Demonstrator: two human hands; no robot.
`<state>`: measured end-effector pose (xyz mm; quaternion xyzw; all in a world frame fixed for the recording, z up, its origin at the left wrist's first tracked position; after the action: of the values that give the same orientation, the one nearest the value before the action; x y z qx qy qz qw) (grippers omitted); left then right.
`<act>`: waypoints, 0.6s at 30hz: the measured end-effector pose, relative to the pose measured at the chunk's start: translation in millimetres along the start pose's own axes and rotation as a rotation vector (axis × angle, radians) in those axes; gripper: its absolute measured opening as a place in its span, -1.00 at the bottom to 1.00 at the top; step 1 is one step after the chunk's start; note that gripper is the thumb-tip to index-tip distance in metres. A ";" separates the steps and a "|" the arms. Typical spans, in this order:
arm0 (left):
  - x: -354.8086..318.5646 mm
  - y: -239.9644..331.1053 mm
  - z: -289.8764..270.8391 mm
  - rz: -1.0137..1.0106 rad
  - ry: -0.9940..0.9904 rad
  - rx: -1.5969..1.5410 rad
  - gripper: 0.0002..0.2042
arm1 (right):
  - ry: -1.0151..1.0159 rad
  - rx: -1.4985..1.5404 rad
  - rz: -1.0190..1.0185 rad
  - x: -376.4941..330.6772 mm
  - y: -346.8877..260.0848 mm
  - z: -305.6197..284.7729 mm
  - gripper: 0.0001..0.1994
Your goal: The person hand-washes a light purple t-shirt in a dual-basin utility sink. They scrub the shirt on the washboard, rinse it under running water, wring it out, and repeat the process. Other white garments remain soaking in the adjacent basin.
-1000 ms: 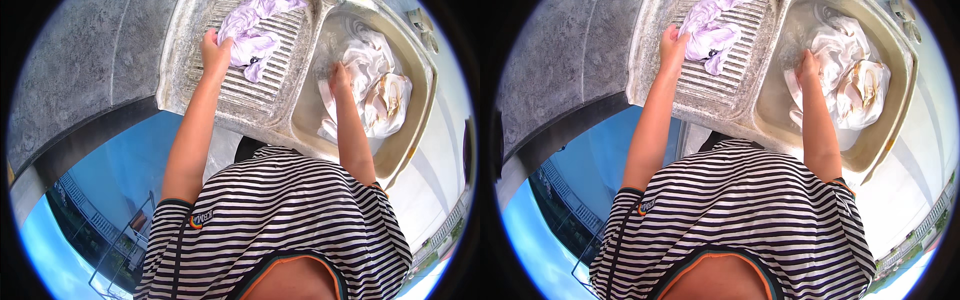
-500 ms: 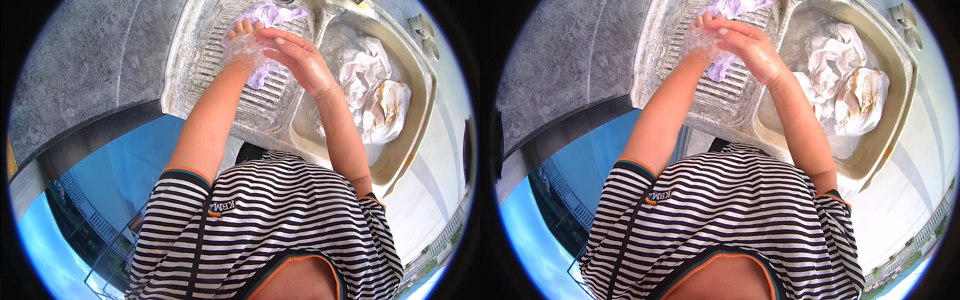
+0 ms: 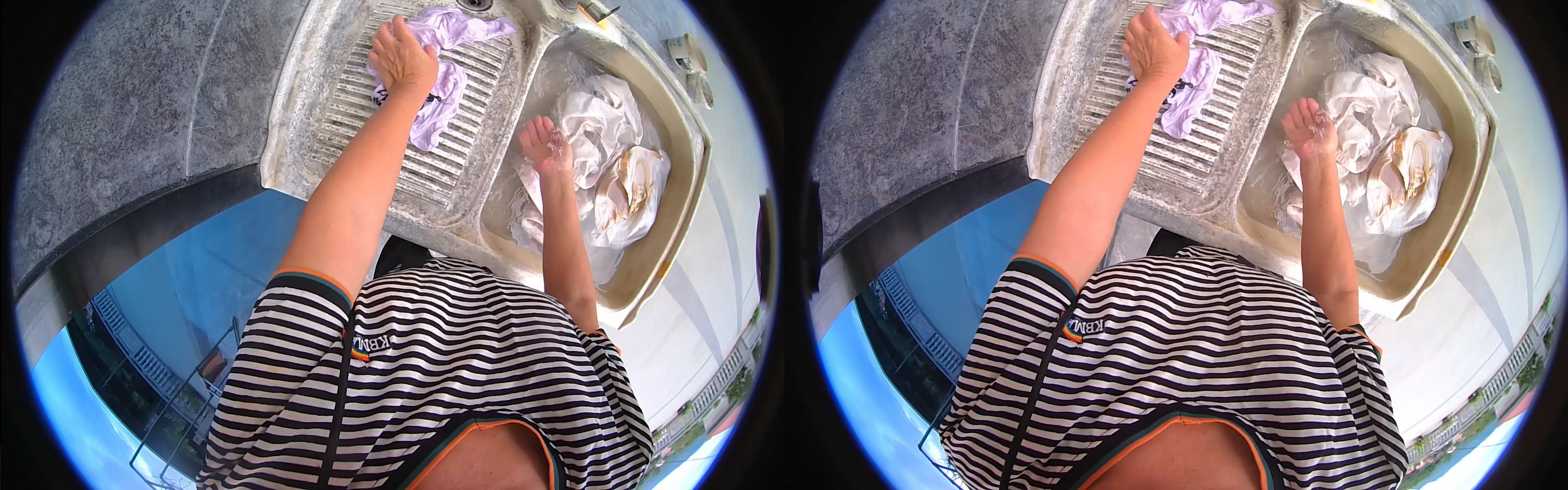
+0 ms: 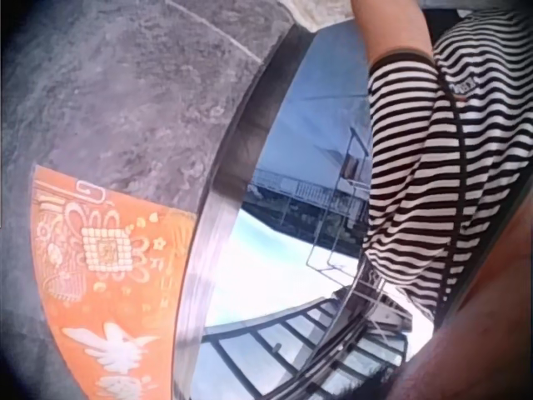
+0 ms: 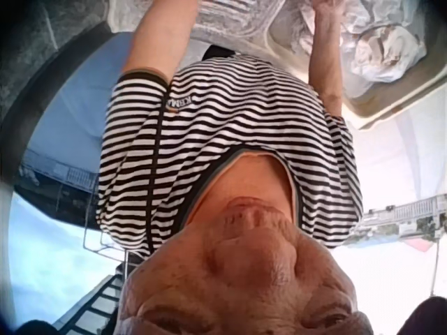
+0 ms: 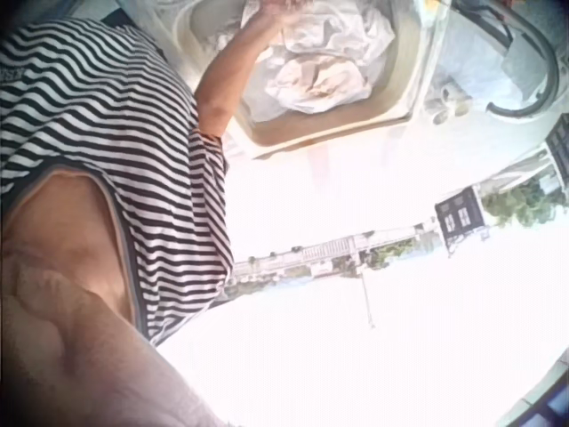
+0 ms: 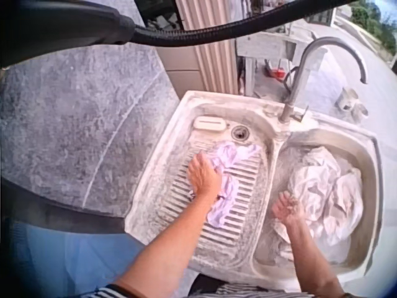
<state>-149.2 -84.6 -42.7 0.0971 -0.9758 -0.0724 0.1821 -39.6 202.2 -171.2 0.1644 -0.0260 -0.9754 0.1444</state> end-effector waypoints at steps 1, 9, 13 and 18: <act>3.4 -11.5 6.8 -0.070 -0.168 0.070 -0.45 | 0.592 -0.083 -0.283 -16.5 20.7 41.3 -0.64; 52.6 45.7 -69.0 0.175 -0.343 -0.626 -0.57 | 0.000 -1.332 -0.397 20.1 86.4 251.7 -0.63; 64.0 51.7 -153.2 0.236 -0.296 -1.072 -0.72 | -0.109 -1.488 -1.172 54.8 81.0 274.2 -0.61; 34.0 -37.5 -108.3 0.439 -0.502 -0.580 -0.50 | 0.270 -1.949 -0.591 67.2 82.2 222.6 -0.52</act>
<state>-134.2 -139.8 62.2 -0.1884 -0.9265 -0.3244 -0.0299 -151.0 104.7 26.1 0.0839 0.8352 -0.5427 -0.0289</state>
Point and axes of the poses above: each hand's wrist, its own x-axis towards the middle knuckle, its own z-axis out of the palm, y = z × x, the point moved 5 cm from there along x, towards the middle knuckle, and after that the axes turned 12 degrees about x, right-handed, at the moved point
